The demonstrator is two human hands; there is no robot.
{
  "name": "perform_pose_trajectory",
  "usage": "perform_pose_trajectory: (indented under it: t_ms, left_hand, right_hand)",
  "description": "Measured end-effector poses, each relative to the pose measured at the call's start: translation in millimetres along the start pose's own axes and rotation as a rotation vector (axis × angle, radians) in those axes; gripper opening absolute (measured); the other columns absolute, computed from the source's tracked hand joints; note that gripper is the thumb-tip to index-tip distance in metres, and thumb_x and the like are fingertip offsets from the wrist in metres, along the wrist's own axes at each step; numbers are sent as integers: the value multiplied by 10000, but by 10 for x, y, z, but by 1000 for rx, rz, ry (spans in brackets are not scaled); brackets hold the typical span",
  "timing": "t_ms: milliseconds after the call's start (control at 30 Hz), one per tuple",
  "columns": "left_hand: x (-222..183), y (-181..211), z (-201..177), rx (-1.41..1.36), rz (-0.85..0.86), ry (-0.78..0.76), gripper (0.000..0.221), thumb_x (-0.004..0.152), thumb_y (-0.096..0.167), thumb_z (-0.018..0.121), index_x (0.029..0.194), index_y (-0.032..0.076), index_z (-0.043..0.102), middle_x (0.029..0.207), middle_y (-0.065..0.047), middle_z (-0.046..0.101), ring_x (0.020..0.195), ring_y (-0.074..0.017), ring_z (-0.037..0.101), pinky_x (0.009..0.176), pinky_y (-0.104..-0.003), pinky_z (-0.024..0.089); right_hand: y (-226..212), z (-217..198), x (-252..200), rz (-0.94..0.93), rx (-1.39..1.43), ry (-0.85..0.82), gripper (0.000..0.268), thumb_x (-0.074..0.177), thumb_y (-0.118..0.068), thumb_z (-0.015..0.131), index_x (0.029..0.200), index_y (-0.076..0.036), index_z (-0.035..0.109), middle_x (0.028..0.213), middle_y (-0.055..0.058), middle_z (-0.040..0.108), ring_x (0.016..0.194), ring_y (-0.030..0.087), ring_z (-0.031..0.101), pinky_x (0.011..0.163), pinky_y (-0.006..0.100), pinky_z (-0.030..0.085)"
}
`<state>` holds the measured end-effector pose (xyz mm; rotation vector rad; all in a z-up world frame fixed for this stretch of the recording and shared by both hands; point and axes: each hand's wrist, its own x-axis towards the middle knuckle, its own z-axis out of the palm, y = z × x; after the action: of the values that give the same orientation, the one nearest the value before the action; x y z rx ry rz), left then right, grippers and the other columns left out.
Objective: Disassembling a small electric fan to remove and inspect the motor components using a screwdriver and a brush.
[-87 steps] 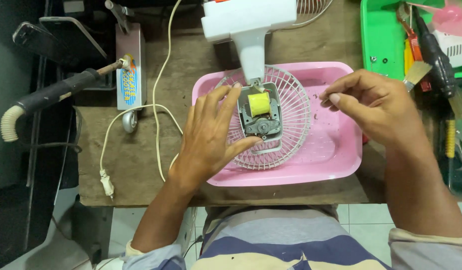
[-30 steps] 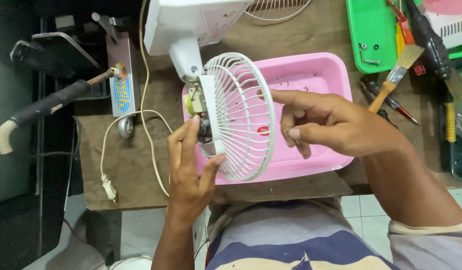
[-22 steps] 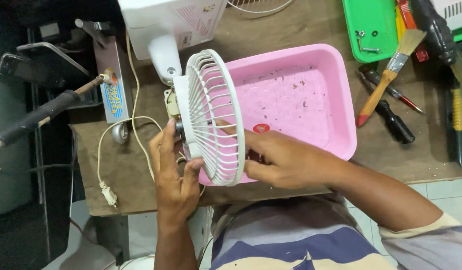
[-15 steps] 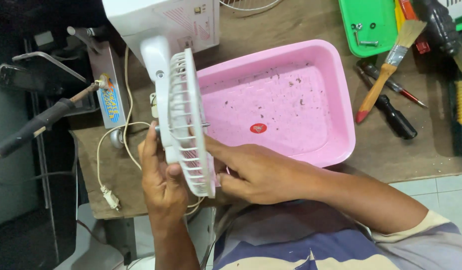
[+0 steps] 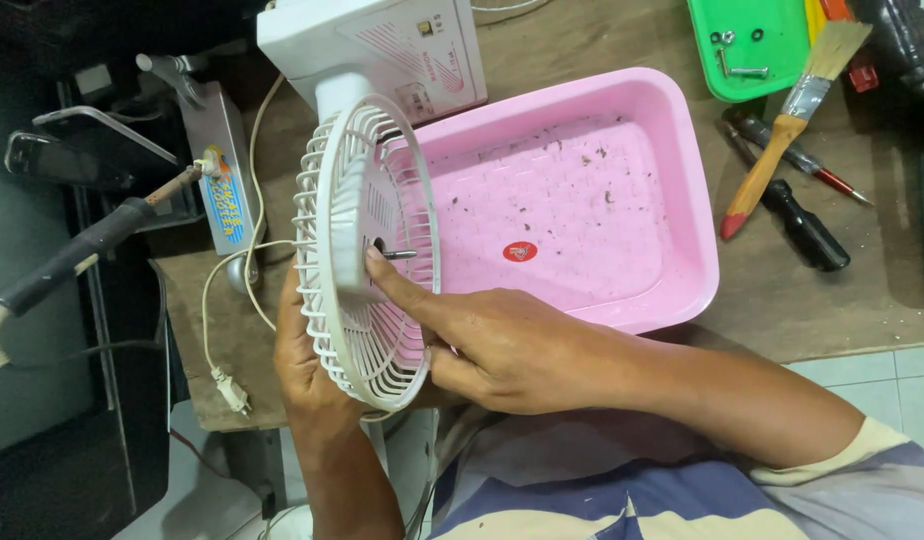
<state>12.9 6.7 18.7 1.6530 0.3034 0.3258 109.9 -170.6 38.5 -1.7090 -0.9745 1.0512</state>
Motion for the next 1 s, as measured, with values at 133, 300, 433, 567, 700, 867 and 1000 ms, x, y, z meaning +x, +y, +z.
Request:
perform_pose_trajectory:
  t_ms: [133,300,433,567,700,867,1000]
  left_hand:
    - [-19,-118,-43,-33,58,-6,581,1023,169,531,1549,-8,360,1511,-193,523,1389,-306,566,1224,-427,476]
    - [-71,-207,-41,138,160,45,813,1030,539,525,1552,-54,332,1451,-153,414,1437,-290,482,1265,-419,416]
    - [-36,-219,-41,417,272,-21,711,1031,461,573,1559,29,369,1411,-217,422,1379,-314,502,1184,-436,480]
    - [22,-250,8,630,438,-117,632,1046,260,663,1549,12,371,1462,-276,429,1403,-405,504,1236,-498,432]
    - [44,-306,86,701,522,-145,584,1074,288,643,1544,43,399,1492,-246,404,1444,-409,458,1193,-496,493]
    - [47,-264,216,986,683,-183,821,915,248,948,1527,92,422,1440,-242,425,1377,-475,527,1187,-601,542]
    - [34,-245,287,1070,723,-177,712,961,334,894,1499,109,485,1440,-236,439,1368,-470,533,1145,-570,577]
  right_hand:
    - [28,-5,-15,-48,35,22,793,1046,-232,479,1654,-301,-25,888,147,673,678,275,606,718,349,501]
    - [102,-51,-42,-31,58,-7,789,1005,-229,461,1650,-293,11,1245,223,718,880,359,726,794,357,519]
    - [211,-109,-55,-108,73,10,388,1044,-339,394,1300,-142,608,1306,103,702,1088,263,673,932,378,502]
    - [438,-138,-55,-223,1,28,403,1053,-242,432,1382,-47,560,1523,184,536,1373,373,498,1166,473,334]
    - [650,-187,-153,-198,-36,40,418,1033,-195,456,1414,-40,530,1522,171,530,1355,347,513,1175,453,346]
    - [747,-315,-310,-65,-126,57,435,980,-109,505,1410,-80,564,1471,129,614,1287,278,591,1098,393,428]
    - [873,-446,-454,139,-177,90,354,928,-111,555,1259,-93,679,1302,30,760,1093,159,692,943,331,516]
